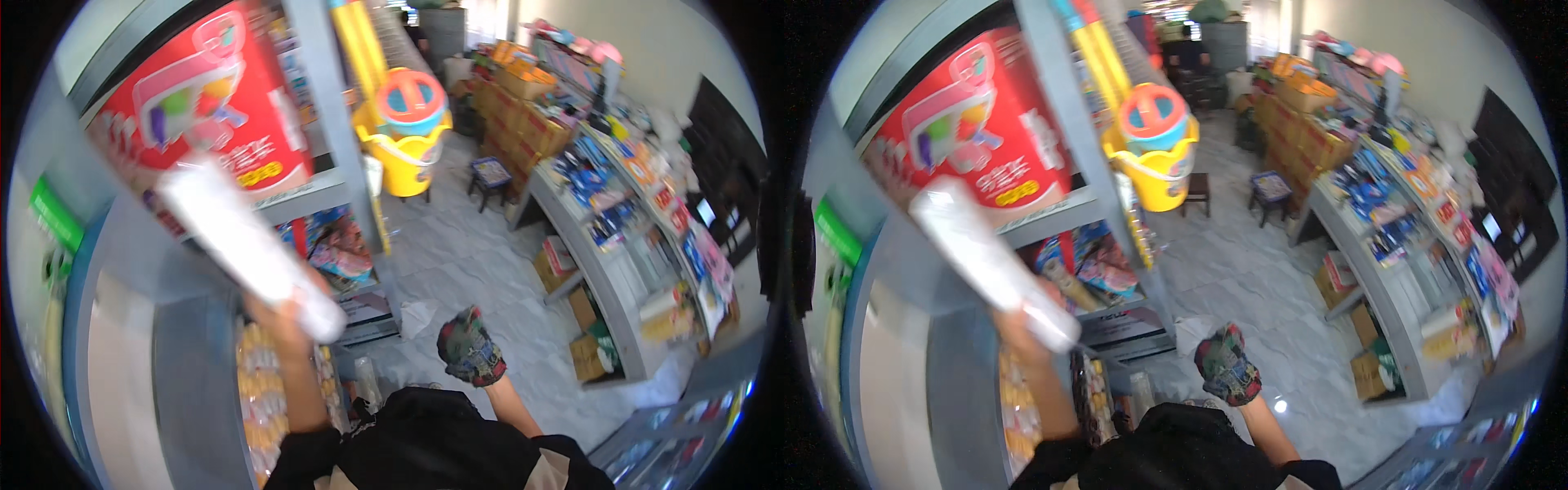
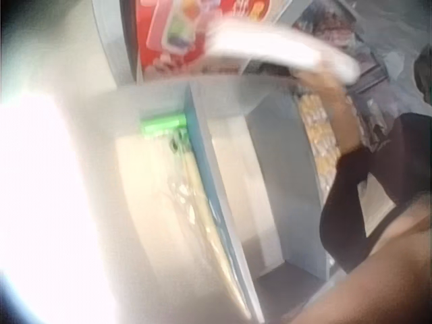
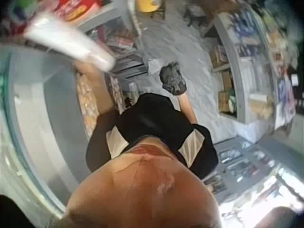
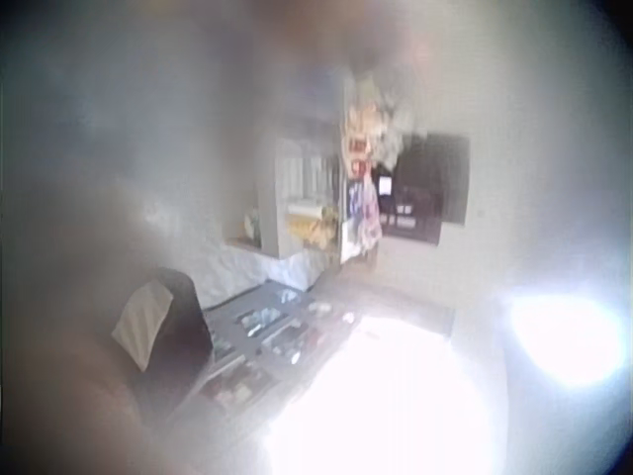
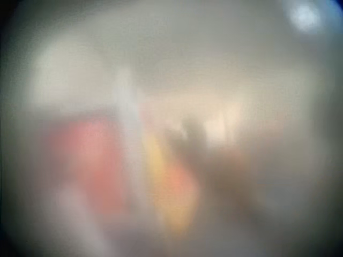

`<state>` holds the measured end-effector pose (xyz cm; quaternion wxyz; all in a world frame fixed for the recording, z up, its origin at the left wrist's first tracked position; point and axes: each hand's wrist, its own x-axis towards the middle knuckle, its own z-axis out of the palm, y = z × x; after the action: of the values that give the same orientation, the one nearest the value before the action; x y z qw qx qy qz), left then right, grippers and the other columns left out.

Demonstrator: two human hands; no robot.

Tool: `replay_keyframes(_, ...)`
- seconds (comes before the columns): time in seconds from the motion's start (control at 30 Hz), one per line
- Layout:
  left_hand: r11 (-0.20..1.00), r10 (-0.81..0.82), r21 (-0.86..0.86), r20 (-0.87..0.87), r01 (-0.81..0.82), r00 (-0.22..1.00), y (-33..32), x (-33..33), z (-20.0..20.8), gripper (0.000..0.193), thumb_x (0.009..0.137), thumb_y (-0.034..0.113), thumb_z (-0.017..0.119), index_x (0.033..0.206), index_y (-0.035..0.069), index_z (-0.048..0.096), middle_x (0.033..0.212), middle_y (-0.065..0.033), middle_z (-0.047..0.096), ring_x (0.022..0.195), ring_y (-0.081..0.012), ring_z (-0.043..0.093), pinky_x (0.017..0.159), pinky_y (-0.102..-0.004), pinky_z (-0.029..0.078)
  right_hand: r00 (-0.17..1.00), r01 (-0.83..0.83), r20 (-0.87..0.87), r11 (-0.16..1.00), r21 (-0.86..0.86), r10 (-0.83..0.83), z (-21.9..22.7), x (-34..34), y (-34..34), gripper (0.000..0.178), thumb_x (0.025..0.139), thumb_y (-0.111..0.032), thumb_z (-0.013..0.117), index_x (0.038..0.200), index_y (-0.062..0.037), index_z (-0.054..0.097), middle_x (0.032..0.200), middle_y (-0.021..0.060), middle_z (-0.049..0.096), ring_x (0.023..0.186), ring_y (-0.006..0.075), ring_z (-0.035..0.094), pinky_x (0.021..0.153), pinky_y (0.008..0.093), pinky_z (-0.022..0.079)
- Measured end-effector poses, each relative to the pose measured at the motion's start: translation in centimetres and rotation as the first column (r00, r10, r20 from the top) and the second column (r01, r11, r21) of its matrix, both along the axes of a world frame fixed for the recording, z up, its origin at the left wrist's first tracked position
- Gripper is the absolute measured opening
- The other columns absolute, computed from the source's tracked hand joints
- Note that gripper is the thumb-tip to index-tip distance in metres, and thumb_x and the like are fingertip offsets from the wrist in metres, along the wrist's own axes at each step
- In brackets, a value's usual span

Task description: The person picks up various rolls of tape from a shelf, including a large roll of clear tape and several smaller rolls of green and white tape. They unroll and tear off pieces of the green and white tape, then place the rolls back on the shelf.

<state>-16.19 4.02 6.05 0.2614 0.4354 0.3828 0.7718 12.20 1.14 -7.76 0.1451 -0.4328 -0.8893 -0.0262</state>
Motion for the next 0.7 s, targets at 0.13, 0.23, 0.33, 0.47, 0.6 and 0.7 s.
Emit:
replay_keyframes(0.13,0.789,-0.531,-0.475,-0.206,0.39,0.822,0.2,12.2,-7.1,0.041,0.068,0.007,0.064,0.104,0.0,0.046,0.088,-0.0097,0.057,0.081,-0.0167,0.054,0.074,-0.0327,0.044,0.941,0.257,-0.227,0.966,-0.002,-0.251,-0.7,2.0,0.7,0.047,0.071,-0.025,0.051,0.114,-0.0074,0.046,0.119,0.0132,0.045,0.113,0.0259,0.04,0.099,0.0356,0.028)
replay_keyframes(0.23,0.594,-0.796,-0.51,-0.255,0.622,0.55,-2.4,18.7,-11.8,0.045,0.069,0.014,0.065,0.107,0.0,0.044,0.09,-0.0124,0.057,0.083,-0.0194,0.055,0.075,-0.0318,0.043,0.858,0.432,-0.339,0.899,0.07,-0.386,-2.7,5.7,1.9,0.042,0.081,-0.026,0.042,0.118,-0.0061,0.04,0.118,0.0113,0.045,0.109,0.0252,0.043,0.097,0.0322,0.03)
replay_keyframes(0.33,0.129,-0.98,-0.571,0.049,0.811,0.191,-4.5,20.4,-14.1,0.048,0.071,0.02,0.065,0.108,0.0,0.043,0.092,-0.0137,0.055,0.089,-0.0223,0.054,0.076,-0.0337,0.043,0.337,0.217,-0.871,0.93,-0.296,-0.356,-1.2,10.3,1.3,0.043,0.083,-0.032,0.038,0.117,-0.0056,0.041,0.115,0.0118,0.047,0.105,0.026,0.045,0.095,0.0338,0.032)
replay_keyframes(0.47,-0.782,-0.213,0.114,0.875,0.612,-0.435,-4.9,20.5,-13.3,0.051,0.071,0.034,0.053,0.107,0.0,0.041,0.072,-0.0135,0.048,0.066,-0.0243,0.049,0.057,-0.0347,0.043,-0.734,-0.479,-0.543,0.878,-0.013,-0.408,8.1,12.3,-3.6,0.055,0.079,-0.052,0.036,0.105,-0.0055,0.051,0.106,0.0144,0.052,0.097,0.0304,0.048,0.085,0.0428,0.04)
replay_keyframes(0.6,-0.84,-0.053,0.234,0.862,0.489,-0.503,-4.3,23.0,-11.8,0.049,0.07,0.033,0.054,0.104,0.0,0.042,0.07,-0.0153,0.048,0.065,-0.0255,0.05,0.056,-0.0348,0.044,-0.743,-0.54,-0.481,0.842,0.02,-0.465,6.2,13.6,-6.0,0.056,0.073,-0.055,0.04,0.096,-0.0065,0.055,0.099,0.0132,0.054,0.092,0.0292,0.049,0.075,0.0438,0.043)
replay_keyframes(0.7,-0.68,-0.701,-0.427,0.618,0.596,-0.356,-4.5,24.8,-10.1,0.044,0.07,0.026,0.058,0.102,0.0,0.043,0.075,-0.0162,0.055,0.069,-0.0269,0.056,0.061,-0.0372,0.046,-0.664,-0.2,-0.668,0.941,-0.274,-0.336,4.2,12.2,-8.3,0.046,0.077,-0.046,0.042,0.097,-0.0064,0.054,0.097,0.0111,0.053,0.091,0.026,0.05,0.075,0.0404,0.043)
